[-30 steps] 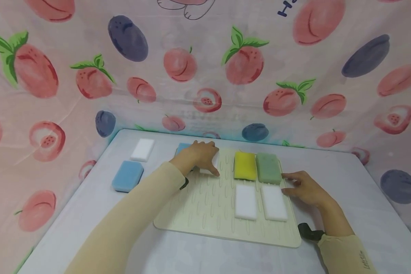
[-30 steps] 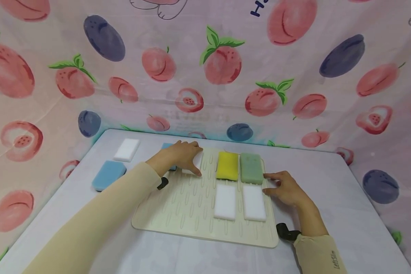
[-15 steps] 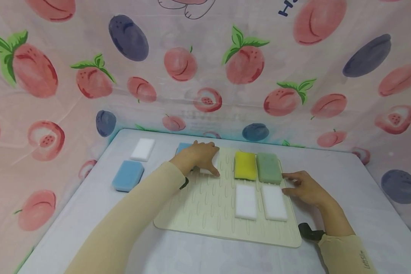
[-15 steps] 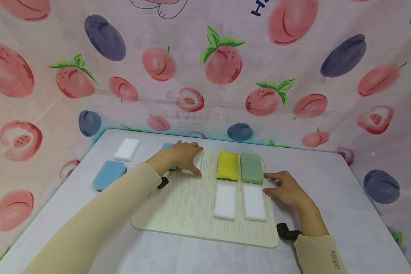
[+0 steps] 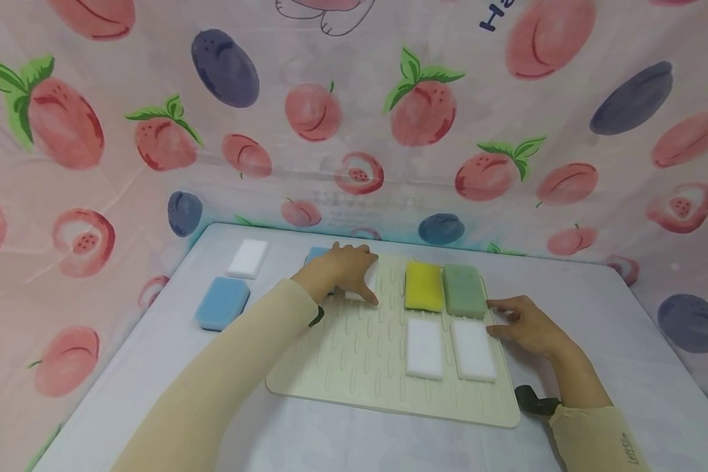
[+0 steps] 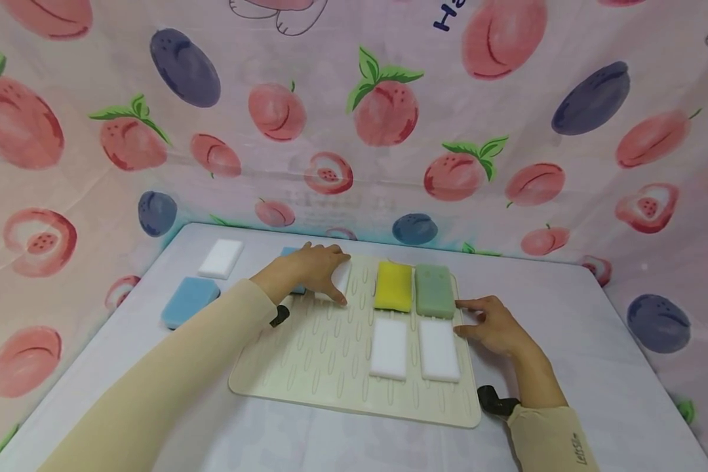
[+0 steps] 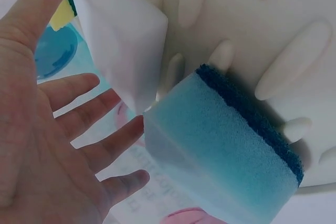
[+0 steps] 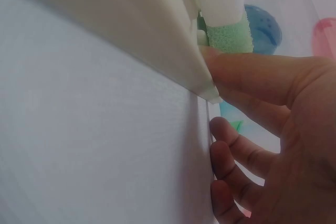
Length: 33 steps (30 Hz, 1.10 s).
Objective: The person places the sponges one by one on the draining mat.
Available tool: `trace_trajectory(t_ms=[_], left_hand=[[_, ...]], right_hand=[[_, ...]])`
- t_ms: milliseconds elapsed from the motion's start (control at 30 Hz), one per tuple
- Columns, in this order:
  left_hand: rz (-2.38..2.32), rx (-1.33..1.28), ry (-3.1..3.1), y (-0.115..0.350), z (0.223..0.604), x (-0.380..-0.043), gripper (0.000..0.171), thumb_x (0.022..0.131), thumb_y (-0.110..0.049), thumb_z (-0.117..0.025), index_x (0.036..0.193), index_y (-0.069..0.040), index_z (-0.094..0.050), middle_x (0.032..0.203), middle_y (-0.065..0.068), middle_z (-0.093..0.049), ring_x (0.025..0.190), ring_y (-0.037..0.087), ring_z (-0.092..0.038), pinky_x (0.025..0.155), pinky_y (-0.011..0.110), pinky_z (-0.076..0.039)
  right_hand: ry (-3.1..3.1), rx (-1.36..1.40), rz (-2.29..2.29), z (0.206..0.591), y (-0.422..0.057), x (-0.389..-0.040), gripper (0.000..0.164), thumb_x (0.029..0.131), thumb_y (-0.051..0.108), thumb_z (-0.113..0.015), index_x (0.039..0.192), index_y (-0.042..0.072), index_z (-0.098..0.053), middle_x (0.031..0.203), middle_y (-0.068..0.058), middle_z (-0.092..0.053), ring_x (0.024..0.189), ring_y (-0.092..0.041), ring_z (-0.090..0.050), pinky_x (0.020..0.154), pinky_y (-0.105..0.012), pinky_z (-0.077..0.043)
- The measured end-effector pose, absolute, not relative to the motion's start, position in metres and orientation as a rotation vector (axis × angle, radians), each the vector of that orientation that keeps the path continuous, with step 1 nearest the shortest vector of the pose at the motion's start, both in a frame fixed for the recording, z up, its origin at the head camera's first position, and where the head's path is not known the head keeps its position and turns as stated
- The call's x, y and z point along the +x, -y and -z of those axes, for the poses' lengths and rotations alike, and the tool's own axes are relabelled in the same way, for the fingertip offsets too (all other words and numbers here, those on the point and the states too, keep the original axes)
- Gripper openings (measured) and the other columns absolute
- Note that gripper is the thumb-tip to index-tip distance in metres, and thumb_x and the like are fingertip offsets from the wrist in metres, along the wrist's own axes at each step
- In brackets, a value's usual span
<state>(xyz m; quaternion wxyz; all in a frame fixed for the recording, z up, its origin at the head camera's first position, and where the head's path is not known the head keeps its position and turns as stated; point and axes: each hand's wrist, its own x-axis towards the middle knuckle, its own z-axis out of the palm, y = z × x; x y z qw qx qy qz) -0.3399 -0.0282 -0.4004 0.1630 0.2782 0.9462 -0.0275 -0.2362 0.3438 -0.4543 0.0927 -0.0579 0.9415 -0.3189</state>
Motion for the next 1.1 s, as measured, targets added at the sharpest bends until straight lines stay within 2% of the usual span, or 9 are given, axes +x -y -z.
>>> trace_trajectory(t_ms=[300,533,1100], left_hand=[[0.067,0.791,-2.714,0.035,0.393,-0.338,0.109,0.079,-0.073,-0.076,0.164,-0.02,-0.032,0.168,0.006,-0.034,0.152,0.038,-0.037,0.126,0.066,-0.02],[0.032,0.82,-2.714,0.044,0.378,-0.328,0.107,0.08,-0.07,-0.077,0.164,-0.021,-0.032,0.169,0.005,-0.031,0.155,0.036,-0.032,0.126,0.067,-0.017],[0.066,0.886,-2.75,0.07,0.365,-0.316,0.105,0.08,-0.071,-0.077,0.163,-0.02,-0.036,0.168,0.006,-0.035,0.152,0.037,-0.037,0.124,0.07,-0.019]], right_hand=[[-2.8,-0.17,0.935,0.455,-0.344,-0.236,0.064,0.086,0.019,-0.082,0.141,-0.005,-0.059,0.136,-0.032,-0.05,0.118,-0.048,-0.05,0.094,-0.062,-0.047],[-2.803,-0.194,0.95,0.456,-0.344,-0.236,0.063,0.085,0.016,-0.082,0.14,-0.006,-0.06,0.136,-0.033,-0.051,0.118,-0.047,-0.052,0.093,-0.059,-0.048],[-2.801,-0.179,0.956,0.455,-0.346,-0.237,0.064,0.085,0.019,-0.083,0.141,-0.004,-0.06,0.138,-0.033,-0.05,0.118,-0.047,-0.051,0.093,-0.058,-0.047]])
